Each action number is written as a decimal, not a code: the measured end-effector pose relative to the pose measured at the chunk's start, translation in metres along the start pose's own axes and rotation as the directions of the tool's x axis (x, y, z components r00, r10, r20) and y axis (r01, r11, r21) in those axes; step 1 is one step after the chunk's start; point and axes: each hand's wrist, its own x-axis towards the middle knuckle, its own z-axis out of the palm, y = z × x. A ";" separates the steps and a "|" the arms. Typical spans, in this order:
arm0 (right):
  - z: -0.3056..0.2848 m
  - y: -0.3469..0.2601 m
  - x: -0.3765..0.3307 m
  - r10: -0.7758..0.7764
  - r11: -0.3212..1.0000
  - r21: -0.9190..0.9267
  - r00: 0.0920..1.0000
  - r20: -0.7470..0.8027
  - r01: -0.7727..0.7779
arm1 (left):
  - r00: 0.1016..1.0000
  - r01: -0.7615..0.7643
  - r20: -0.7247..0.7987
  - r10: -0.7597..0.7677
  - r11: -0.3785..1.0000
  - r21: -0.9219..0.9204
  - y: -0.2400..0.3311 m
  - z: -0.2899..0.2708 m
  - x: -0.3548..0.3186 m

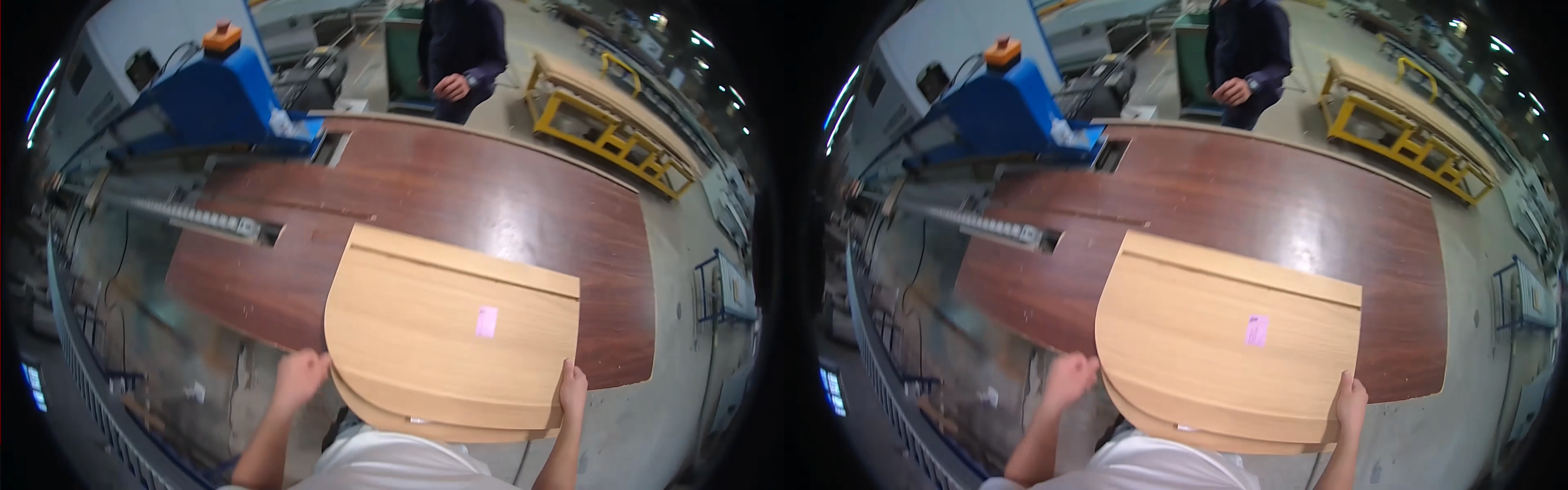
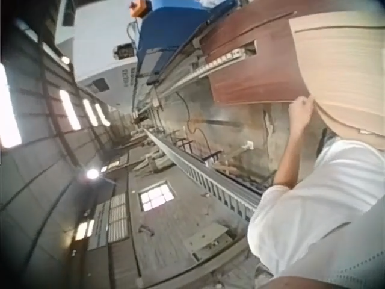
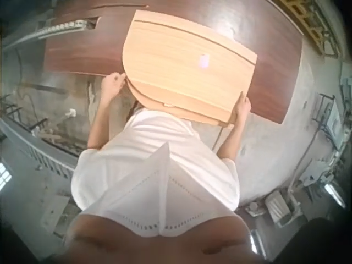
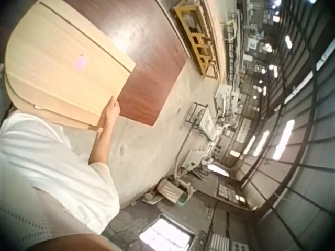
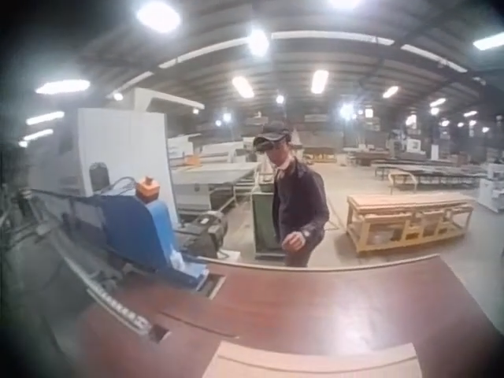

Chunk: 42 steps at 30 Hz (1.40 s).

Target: Moving and placing wooden panels onto a conveyor belt or storage area in a furniture factory.

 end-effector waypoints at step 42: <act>-0.016 -0.101 0.025 -0.225 0.791 -0.572 0.972 0.059 0.218 | 0.951 -0.288 -0.233 0.204 0.860 -0.422 0.026 0.040 0.257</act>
